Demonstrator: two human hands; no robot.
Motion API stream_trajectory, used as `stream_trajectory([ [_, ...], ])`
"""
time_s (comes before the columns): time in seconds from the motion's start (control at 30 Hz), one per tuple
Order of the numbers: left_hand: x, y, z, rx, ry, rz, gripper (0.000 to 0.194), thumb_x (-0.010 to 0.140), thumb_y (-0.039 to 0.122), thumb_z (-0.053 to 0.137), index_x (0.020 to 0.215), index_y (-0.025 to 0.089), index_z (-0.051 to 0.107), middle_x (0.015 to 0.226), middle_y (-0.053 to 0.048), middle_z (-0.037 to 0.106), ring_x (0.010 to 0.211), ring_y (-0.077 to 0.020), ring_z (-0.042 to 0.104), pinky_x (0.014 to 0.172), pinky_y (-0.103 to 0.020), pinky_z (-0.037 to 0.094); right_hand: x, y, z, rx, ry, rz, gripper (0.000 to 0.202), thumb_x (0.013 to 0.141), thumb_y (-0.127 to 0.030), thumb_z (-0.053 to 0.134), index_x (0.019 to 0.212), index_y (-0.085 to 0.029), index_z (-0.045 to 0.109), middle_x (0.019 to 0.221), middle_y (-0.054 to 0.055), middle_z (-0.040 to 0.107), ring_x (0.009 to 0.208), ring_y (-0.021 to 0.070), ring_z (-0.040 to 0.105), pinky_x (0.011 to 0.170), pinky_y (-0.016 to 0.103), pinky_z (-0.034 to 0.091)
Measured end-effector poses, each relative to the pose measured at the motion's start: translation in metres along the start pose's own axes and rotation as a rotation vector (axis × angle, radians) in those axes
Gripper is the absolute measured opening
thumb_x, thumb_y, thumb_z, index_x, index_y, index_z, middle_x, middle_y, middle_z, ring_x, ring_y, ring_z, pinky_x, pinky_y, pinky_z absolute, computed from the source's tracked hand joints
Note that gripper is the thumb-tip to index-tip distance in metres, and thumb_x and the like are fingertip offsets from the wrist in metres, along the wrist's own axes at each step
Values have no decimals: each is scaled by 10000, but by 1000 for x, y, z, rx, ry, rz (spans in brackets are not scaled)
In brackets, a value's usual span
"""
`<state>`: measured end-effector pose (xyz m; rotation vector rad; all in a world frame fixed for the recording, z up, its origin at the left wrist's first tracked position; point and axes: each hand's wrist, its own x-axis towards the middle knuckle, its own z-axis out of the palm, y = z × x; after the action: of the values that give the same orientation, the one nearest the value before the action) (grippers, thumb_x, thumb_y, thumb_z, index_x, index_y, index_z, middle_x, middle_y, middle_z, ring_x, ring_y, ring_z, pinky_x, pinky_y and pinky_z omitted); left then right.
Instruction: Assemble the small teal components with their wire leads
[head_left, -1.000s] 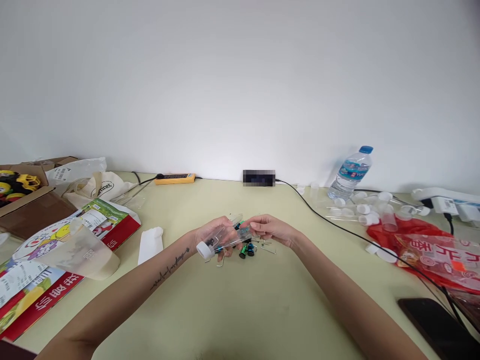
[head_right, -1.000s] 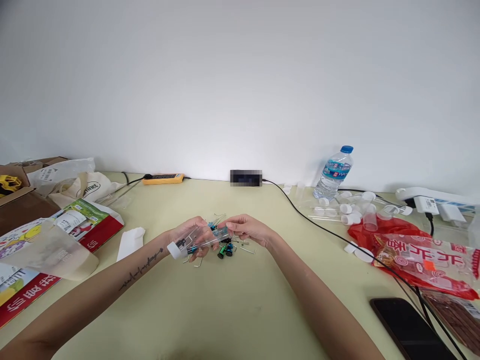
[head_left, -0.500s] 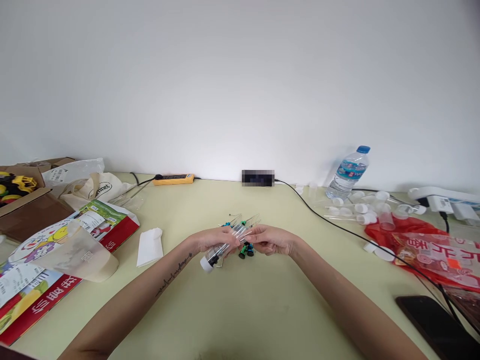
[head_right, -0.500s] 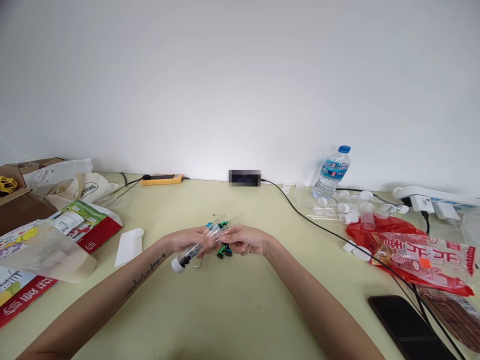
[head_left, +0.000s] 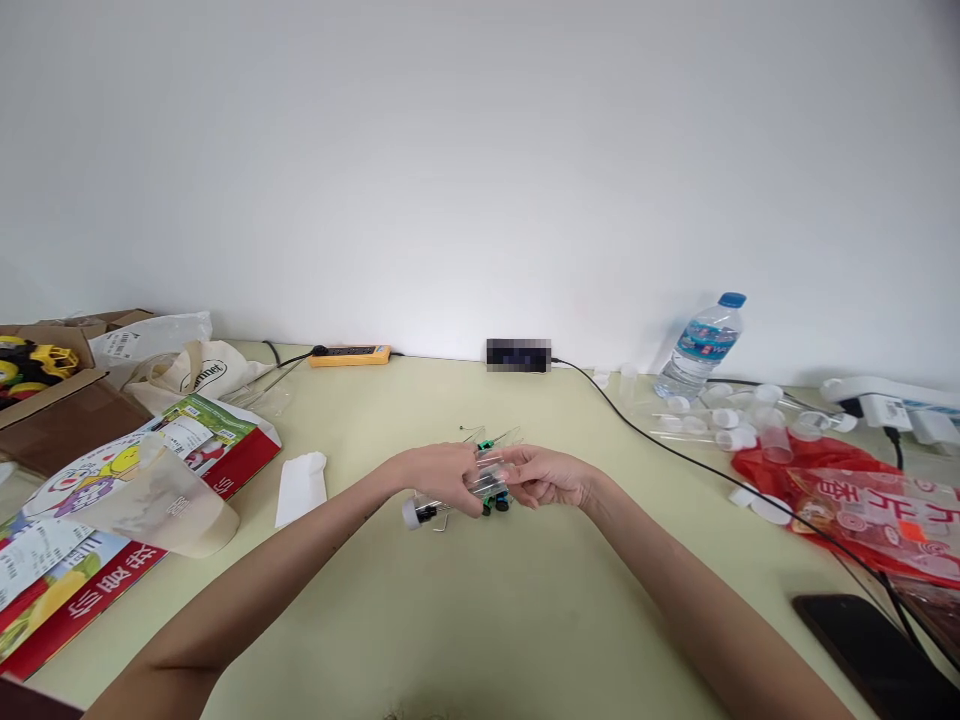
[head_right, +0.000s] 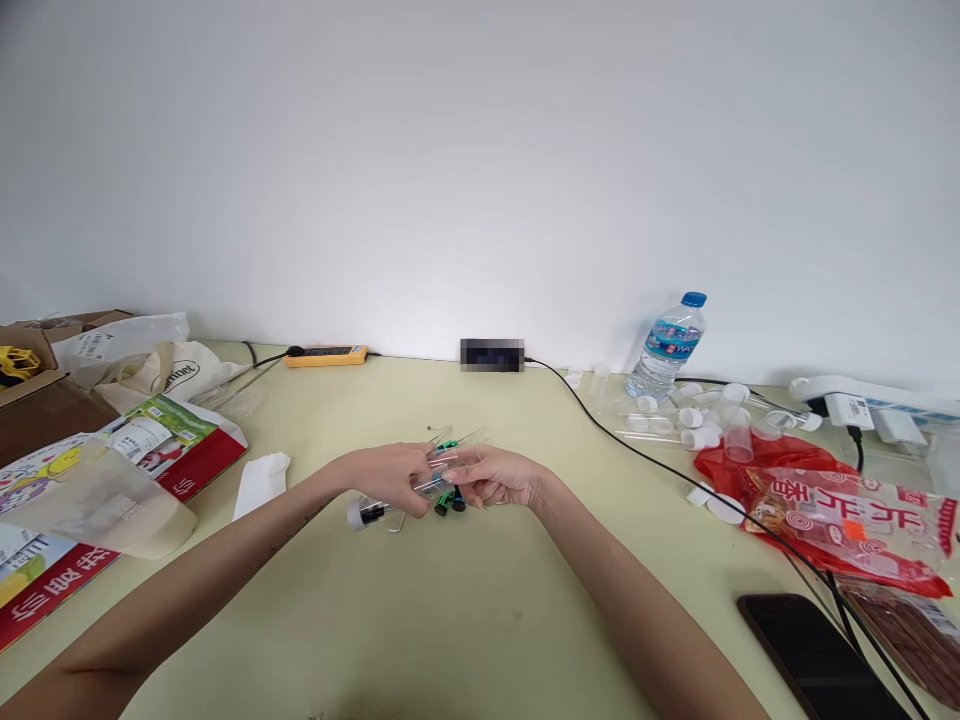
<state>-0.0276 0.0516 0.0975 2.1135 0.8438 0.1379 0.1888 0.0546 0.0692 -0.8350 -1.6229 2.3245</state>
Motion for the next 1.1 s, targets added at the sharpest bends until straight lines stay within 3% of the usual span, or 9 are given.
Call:
stream_trajectory([
  [0.1,0,10,9,444,31,-31,314,568,373,577,455,160,376,710,-30,377,564,-123,352,480,-254,214,-3,0,3,-13,4,3,546,767,-360,601,1257,-208,414,497,-48,540,329,-5,162,328,136,79],
  [0.27,-9,23,11,778,117,-10,173,593,289,523,515,150,457,792,-50,384,559,-114,345,481,-259,226,-8,-3,5,-42,142,-114,530,730,-345,645,1208,-190,477,479,-58,504,351,9,243,336,152,74],
  [0.33,-13,25,6,818,130,11,127,599,266,515,548,152,491,792,-48,385,569,-120,350,481,-261,231,-8,-5,7,-70,165,-168,538,730,-333,648,1217,-188,471,514,-43,538,366,14,257,339,160,77],
  [0.5,-17,26,-3,685,-19,69,145,619,300,551,605,155,561,826,-41,396,600,-119,384,512,-259,277,-3,-6,18,-133,1,-100,679,715,-299,667,1307,-214,344,648,-3,624,363,8,245,347,172,115],
  [0.6,-14,24,-1,655,-15,112,146,619,283,566,687,158,596,838,-46,397,667,-142,416,556,-258,302,-1,-4,22,-86,-5,-114,630,742,-327,638,1291,-193,360,619,-3,614,351,5,193,347,181,95],
  [0.77,-12,12,-7,766,-9,102,163,608,317,578,632,155,580,850,-50,417,606,-126,392,519,-263,279,-3,-1,13,-90,168,-175,456,775,-423,571,1153,-174,517,672,23,634,373,14,153,360,185,90],
  [0.93,-12,0,-10,963,34,5,188,589,305,605,530,143,531,791,-67,431,627,-154,411,530,-286,282,-1,8,-12,-127,450,-297,345,719,-454,610,770,-113,614,693,49,631,451,41,328,408,188,185],
  [1.1,-1,-10,6,1256,154,-109,66,595,134,617,626,139,559,823,-108,447,767,-216,424,591,-311,271,2,20,-30,-201,471,-232,348,693,-463,619,674,-117,591,643,37,622,457,50,346,419,186,192],
])
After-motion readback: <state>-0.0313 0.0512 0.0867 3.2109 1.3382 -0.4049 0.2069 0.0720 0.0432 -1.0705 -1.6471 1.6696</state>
